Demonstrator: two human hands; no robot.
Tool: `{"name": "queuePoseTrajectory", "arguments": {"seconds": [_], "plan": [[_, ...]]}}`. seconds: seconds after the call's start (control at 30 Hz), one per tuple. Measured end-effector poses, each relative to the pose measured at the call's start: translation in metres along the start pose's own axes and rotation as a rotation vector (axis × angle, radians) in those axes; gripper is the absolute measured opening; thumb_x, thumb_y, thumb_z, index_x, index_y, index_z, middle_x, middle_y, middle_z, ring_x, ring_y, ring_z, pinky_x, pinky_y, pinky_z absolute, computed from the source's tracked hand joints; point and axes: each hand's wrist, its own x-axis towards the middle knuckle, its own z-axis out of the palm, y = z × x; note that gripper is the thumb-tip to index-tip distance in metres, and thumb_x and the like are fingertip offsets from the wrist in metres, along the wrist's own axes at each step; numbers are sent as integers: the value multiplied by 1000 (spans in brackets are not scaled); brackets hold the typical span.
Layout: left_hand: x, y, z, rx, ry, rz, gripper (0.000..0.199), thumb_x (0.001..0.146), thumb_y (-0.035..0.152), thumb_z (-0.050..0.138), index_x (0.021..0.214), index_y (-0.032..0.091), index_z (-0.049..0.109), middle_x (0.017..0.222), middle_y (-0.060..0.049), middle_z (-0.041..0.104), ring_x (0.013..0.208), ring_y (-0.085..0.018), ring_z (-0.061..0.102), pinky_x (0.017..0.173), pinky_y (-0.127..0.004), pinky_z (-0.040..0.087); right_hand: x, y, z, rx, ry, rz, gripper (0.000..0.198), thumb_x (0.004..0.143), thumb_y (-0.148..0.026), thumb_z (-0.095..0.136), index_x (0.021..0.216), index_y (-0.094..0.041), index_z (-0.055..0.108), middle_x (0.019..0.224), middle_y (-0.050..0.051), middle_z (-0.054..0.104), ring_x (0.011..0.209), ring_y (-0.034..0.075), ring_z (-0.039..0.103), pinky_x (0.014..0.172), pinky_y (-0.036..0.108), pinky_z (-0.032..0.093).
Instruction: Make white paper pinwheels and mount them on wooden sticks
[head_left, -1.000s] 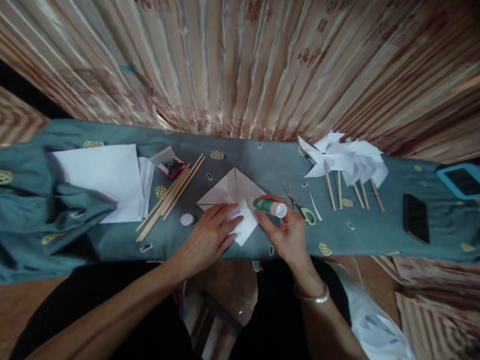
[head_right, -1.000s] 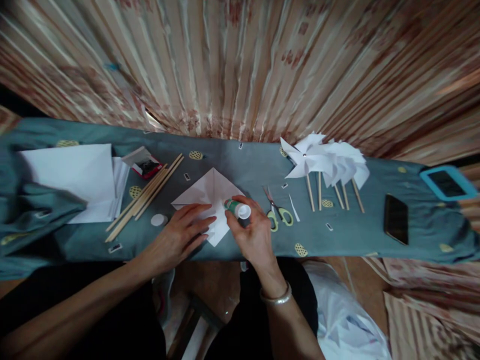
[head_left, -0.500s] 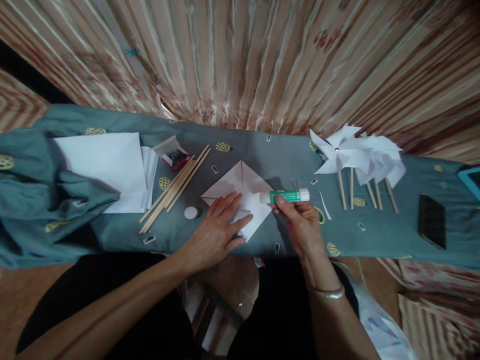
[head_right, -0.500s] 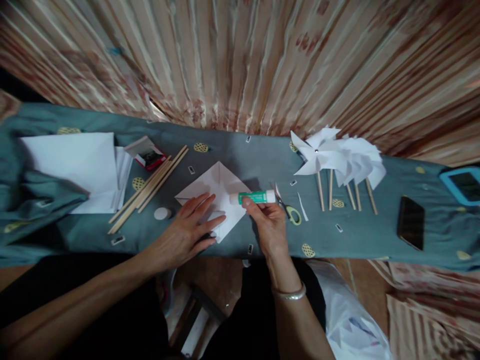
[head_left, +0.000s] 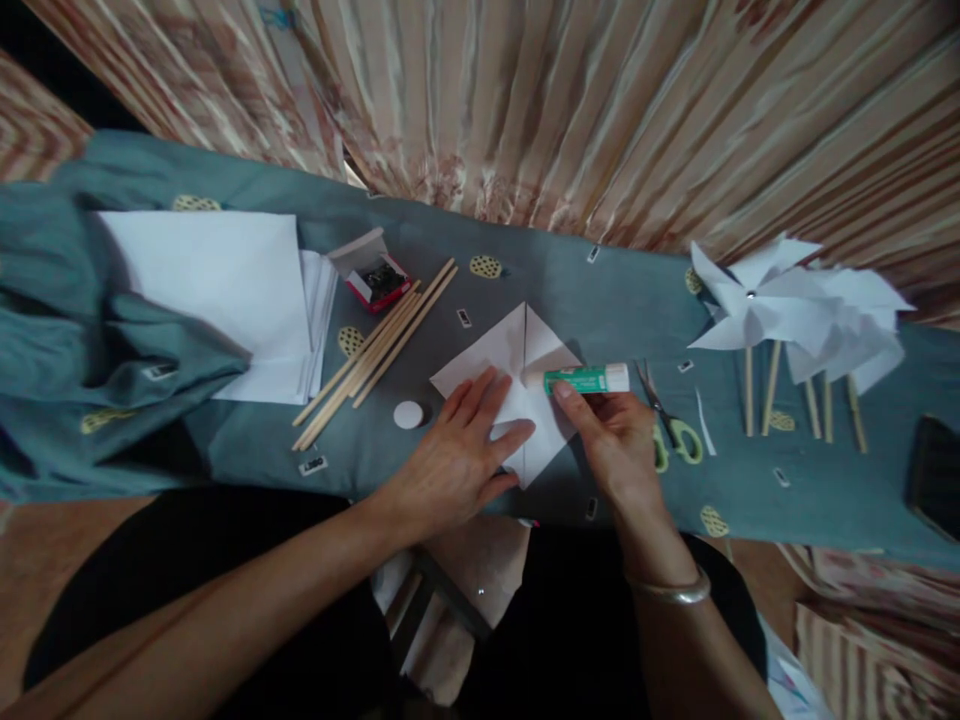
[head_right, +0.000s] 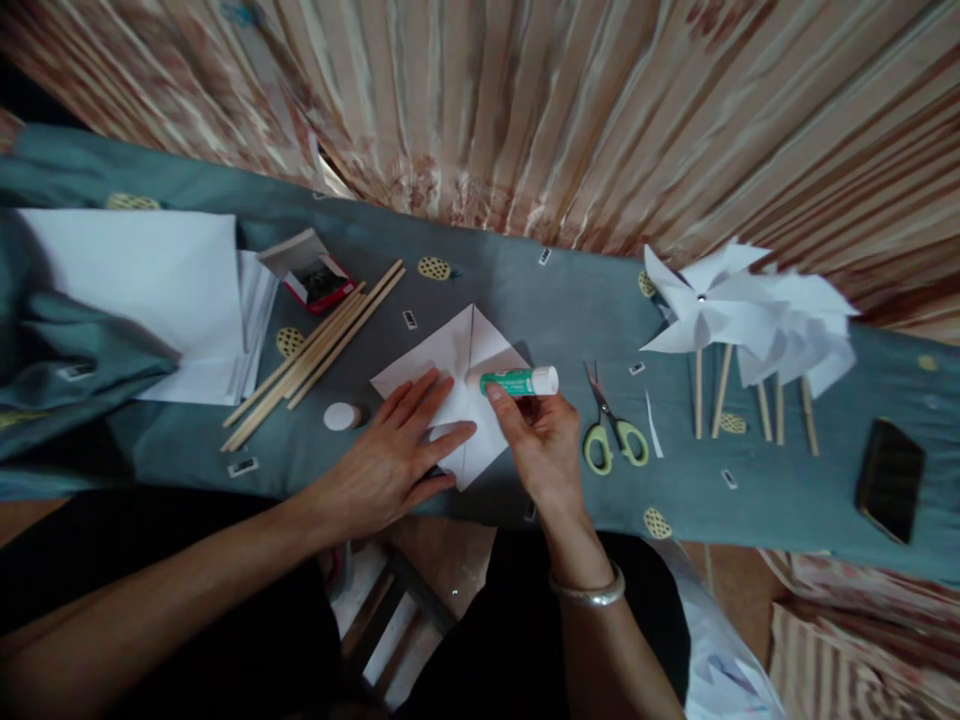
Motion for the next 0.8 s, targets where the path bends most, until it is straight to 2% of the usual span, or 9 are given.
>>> {"name": "queuePoseTrajectory", "arguments": {"seconds": [0.4, 0.8], "plan": [[-1, -2, 3, -43, 30, 3, 53, 85, 34, 70, 134, 22, 52, 158, -20, 30, 149, -41, 20, 114, -63, 28, 0, -3, 4, -74, 41, -20, 23, 78, -39, 74, 87, -18, 74, 80, 4, 77, 72, 19, 69, 70, 33, 54], [1, 0, 2, -32, 6, 1, 56, 84, 33, 71, 135, 20, 52, 157, -22, 29, 148, -43, 20, 115, -63, 27, -2, -8, 6, -369, -2, -86, 34, 82, -48, 68, 94, -17, 72, 86, 10, 77, 78, 25, 72, 78, 42, 55]]}}
